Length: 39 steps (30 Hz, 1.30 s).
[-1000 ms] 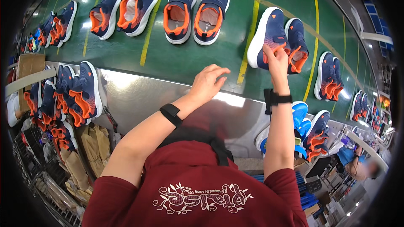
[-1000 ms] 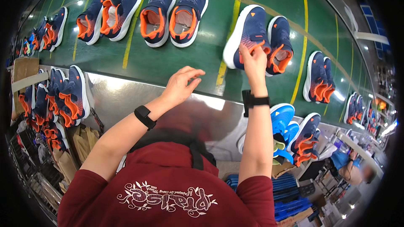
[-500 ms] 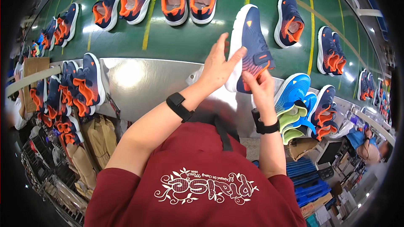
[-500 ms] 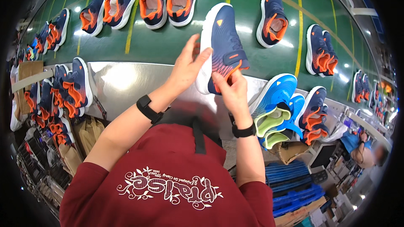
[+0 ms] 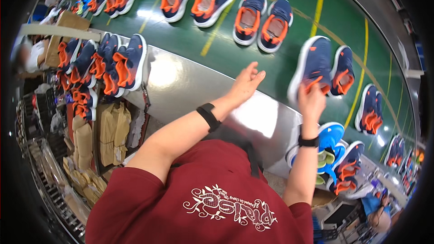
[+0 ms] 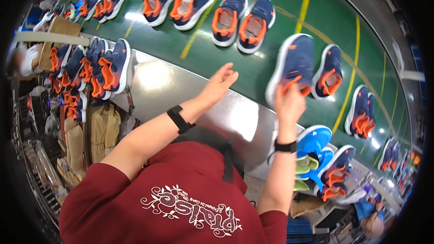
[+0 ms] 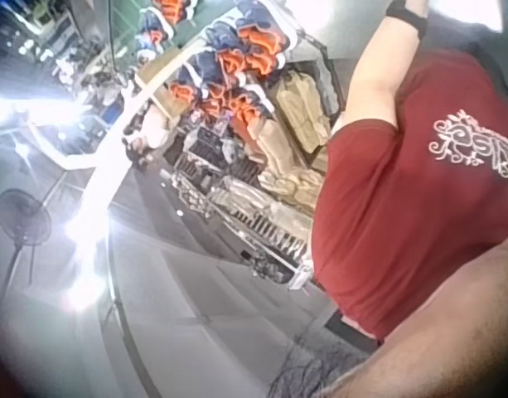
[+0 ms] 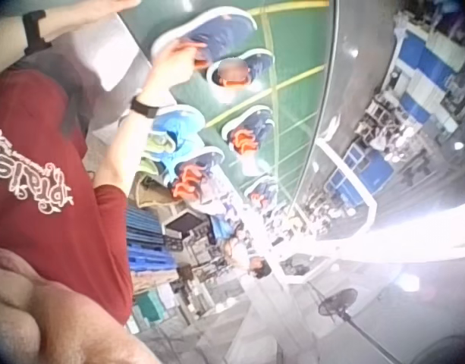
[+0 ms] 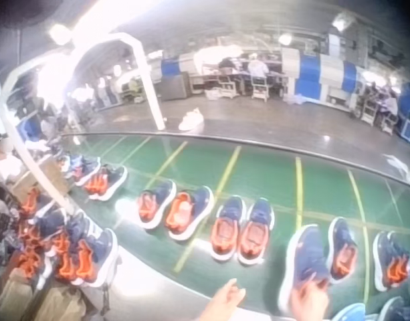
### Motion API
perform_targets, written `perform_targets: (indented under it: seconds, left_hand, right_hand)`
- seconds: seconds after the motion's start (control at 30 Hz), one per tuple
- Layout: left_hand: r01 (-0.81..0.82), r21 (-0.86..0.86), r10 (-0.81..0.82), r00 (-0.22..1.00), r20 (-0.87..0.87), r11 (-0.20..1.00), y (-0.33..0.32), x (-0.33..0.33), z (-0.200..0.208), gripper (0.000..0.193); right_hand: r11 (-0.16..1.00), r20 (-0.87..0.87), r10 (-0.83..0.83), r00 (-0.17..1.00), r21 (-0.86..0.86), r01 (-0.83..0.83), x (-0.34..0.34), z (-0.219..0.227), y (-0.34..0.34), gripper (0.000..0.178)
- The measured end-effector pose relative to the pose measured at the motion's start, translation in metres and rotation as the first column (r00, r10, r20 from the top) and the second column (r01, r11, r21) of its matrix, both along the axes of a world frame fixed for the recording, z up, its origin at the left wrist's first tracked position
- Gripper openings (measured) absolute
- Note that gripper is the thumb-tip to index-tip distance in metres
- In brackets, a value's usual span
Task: The person picks up shoes from a conveyor belt, inserts paper stuffers, and fastens the straps before placing them back on the belt. They repeat this process for several pairs of shoes, including blue and navy ones.
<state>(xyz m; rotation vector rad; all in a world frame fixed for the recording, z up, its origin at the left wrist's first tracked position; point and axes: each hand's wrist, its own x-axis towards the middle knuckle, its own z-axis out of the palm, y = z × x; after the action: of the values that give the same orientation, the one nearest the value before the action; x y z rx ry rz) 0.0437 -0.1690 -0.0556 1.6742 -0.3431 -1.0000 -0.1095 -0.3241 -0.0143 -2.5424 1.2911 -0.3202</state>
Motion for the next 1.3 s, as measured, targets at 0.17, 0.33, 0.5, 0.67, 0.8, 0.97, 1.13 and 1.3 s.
perform_targets:
  seconds: [0.17,0.33,0.5,0.67,0.8,0.97,1.13,1.3]
  left_hand:
    - [-0.089,0.097,-0.061,0.345,0.937,0.991,0.030,0.144,0.016,0.059]
    - [-0.379,0.446,-0.472,0.028,0.881,0.810,0.073,0.289,0.012,0.069]
    - [-0.157,0.697,-0.704,0.012,0.710,0.700,0.069,0.335,-0.001,0.071]
    - [0.081,0.763,-0.757,0.233,0.611,0.641,0.031,0.286,0.018,0.069]
    - [0.119,0.718,-0.713,0.307,0.630,0.685,0.036,0.276,0.018,0.050]
    - [0.232,0.615,-0.656,0.218,0.723,0.754,0.117,0.176,0.040,0.042]
    - [0.315,0.572,-0.651,0.298,0.698,0.757,0.187,0.073,0.068,0.038]
    - [0.473,0.676,-0.820,0.234,0.522,0.566,0.207,0.030,0.082,0.033]
  right_hand:
    - [0.965,-0.171,0.060,0.983,-0.242,-0.101,-0.010,-0.032,-0.095,0.037]
    - [0.997,0.307,0.066,0.949,-0.049,-0.054,-0.003,-0.013,-0.020,0.020]
    - [0.935,0.294,-0.149,0.944,0.352,0.038,-0.011,-0.018,0.095,0.014]
    - [0.808,0.245,-0.174,0.954,0.589,-0.004,0.014,-0.019,0.156,0.015]
    - [0.812,0.313,-0.050,0.948,0.565,-0.144,0.060,0.003,0.175,0.018]
    - [0.742,0.364,-0.114,0.924,0.650,-0.165,0.084,0.005,0.194,0.029]
    - [0.726,0.204,0.148,0.968,0.642,-0.246,0.094,0.007,0.210,0.056]
    - [0.857,0.134,0.298,0.945,0.398,-0.327,0.065,-0.029,0.225,0.060]
